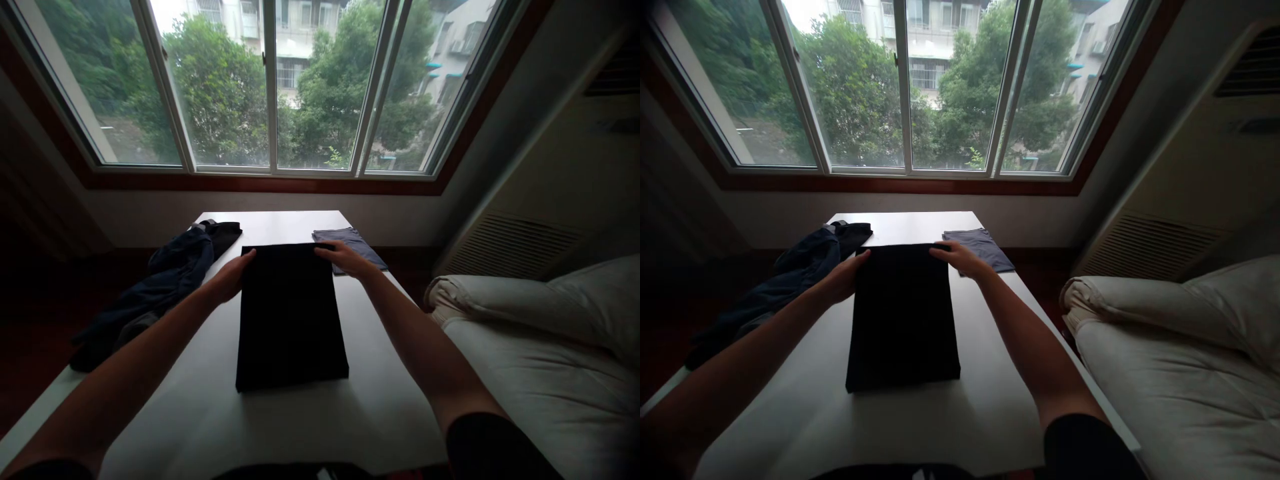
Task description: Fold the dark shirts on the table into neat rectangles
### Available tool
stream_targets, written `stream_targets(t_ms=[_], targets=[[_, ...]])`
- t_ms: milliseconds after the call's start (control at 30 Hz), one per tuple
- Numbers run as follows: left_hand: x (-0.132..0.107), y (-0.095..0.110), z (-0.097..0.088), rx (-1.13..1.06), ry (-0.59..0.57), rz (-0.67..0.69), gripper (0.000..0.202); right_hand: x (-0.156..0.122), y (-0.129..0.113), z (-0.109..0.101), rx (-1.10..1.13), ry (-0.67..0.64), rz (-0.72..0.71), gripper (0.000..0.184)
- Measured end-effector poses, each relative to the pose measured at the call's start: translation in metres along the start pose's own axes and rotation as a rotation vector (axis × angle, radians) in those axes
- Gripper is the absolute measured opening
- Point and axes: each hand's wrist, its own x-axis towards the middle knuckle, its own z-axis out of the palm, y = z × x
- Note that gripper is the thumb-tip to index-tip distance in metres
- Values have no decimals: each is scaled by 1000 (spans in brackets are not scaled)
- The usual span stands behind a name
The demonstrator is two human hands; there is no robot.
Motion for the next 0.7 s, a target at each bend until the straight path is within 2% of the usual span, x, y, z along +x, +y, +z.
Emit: stream_targets(t_ms=[67, 133, 167, 267, 400, 467, 600, 700], targets=[[36, -8, 2, 104, 118, -72, 45, 33, 32, 18, -39, 43, 176, 33], [58, -23, 3, 273, 199, -164, 41, 47, 60, 38, -112, 53, 405, 34], [65, -33, 3, 321, 221, -199, 41, 48, 72, 46, -178, 57, 455, 37], [76, -61, 1, 443, 279, -167, 48, 38, 101, 64, -400, 105, 397, 45], [87, -86, -3, 726, 381, 63, 44, 31, 119, 71, -522, 230, 268, 49], [92, -92, -3, 785, 388, 111, 41, 33, 123, 72, -544, 251, 277, 43], [95, -98, 2, 840, 356, 181, 35, 34, 126, 74, -578, 186, 308, 27], [96, -102, 4, 815, 341, 212, 35, 31, 123, 75, -566, 255, 247, 27]])
